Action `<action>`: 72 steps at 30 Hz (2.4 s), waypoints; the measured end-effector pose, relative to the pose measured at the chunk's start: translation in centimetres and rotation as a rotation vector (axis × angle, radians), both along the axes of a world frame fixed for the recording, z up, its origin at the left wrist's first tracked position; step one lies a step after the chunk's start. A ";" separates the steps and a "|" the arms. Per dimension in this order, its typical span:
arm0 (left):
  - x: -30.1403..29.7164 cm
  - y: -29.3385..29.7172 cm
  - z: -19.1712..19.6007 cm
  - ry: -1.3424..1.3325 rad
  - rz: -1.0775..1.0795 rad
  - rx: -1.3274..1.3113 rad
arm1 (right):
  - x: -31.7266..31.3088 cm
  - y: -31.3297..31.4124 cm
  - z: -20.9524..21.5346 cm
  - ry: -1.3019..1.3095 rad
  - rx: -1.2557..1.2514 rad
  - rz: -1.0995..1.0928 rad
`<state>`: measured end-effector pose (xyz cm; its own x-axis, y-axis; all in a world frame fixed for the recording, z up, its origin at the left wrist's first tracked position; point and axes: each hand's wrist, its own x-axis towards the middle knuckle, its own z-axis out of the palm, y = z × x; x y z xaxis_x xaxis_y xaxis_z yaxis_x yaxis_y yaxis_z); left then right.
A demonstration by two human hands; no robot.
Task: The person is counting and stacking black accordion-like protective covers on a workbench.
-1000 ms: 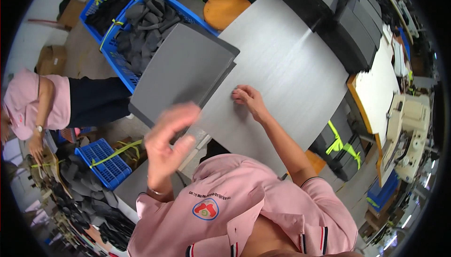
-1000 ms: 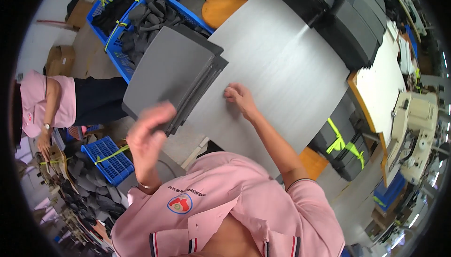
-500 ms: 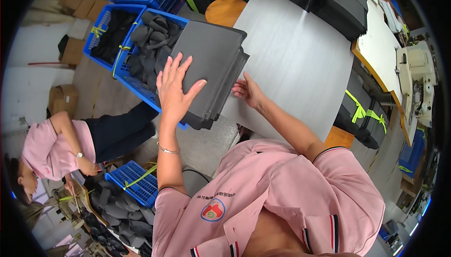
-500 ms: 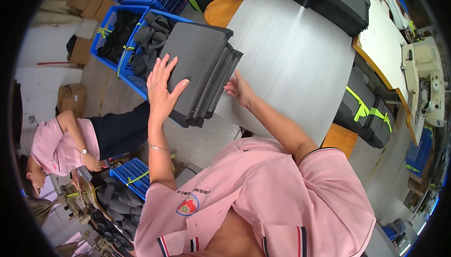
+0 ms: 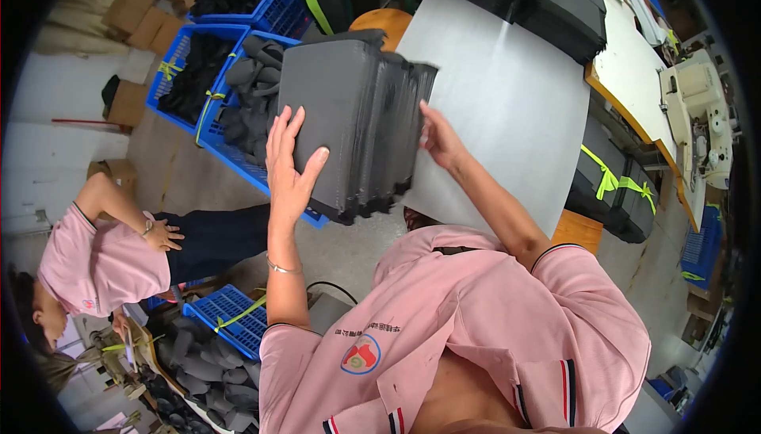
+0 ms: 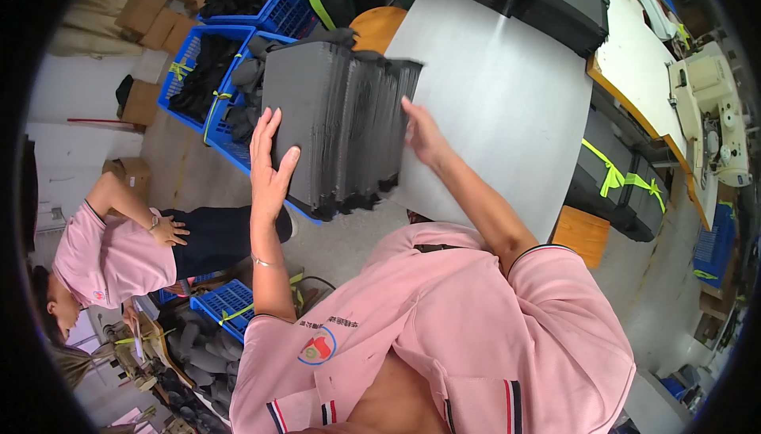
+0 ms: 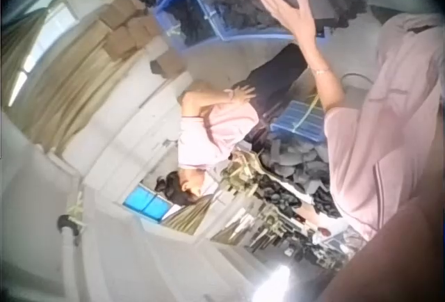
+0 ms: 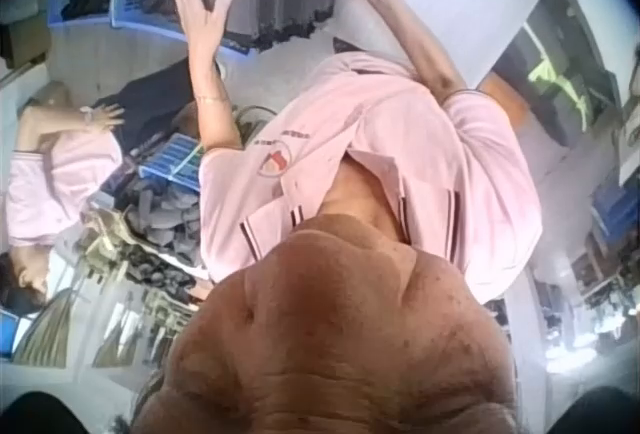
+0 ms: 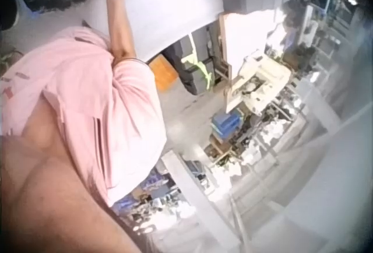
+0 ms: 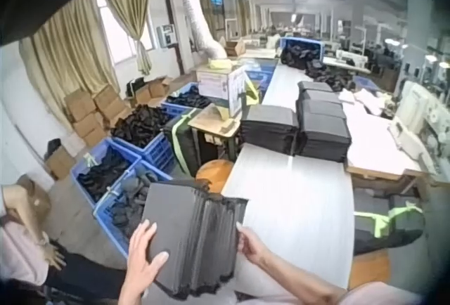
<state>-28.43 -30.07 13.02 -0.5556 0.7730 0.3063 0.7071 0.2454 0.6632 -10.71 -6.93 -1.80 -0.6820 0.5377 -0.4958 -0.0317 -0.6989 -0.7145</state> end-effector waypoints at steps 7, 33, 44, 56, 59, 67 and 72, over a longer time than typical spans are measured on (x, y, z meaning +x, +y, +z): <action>10.4 0.9 -5.2 -0.611 -0.120 0.190 | 6.0 10.4 10.4 -0.345 0.822 0.082; 11.7 27.2 -13.0 0.214 -0.572 -0.032 | 11.8 6.4 3.0 -0.848 1.934 0.089; 15.6 26.4 -13.4 0.459 -0.504 -0.138 | 18.6 -2.9 6.7 -0.884 1.738 0.040; 5.2 27.4 -12.5 -0.847 -0.544 -0.146 | 29.7 6.9 0.4 -0.158 0.483 -0.662; 8.1 28.1 -13.2 -1.002 -0.391 -0.042 | 25.2 7.0 -1.4 -0.154 0.500 -0.525; 8.4 28.4 -14.1 -1.106 -0.295 0.169 | 22.1 7.0 -1.1 -0.065 0.477 -0.606; 7.9 27.5 -13.7 -1.117 -0.242 0.138 | 23.7 8.7 -2.2 -0.073 0.449 -0.622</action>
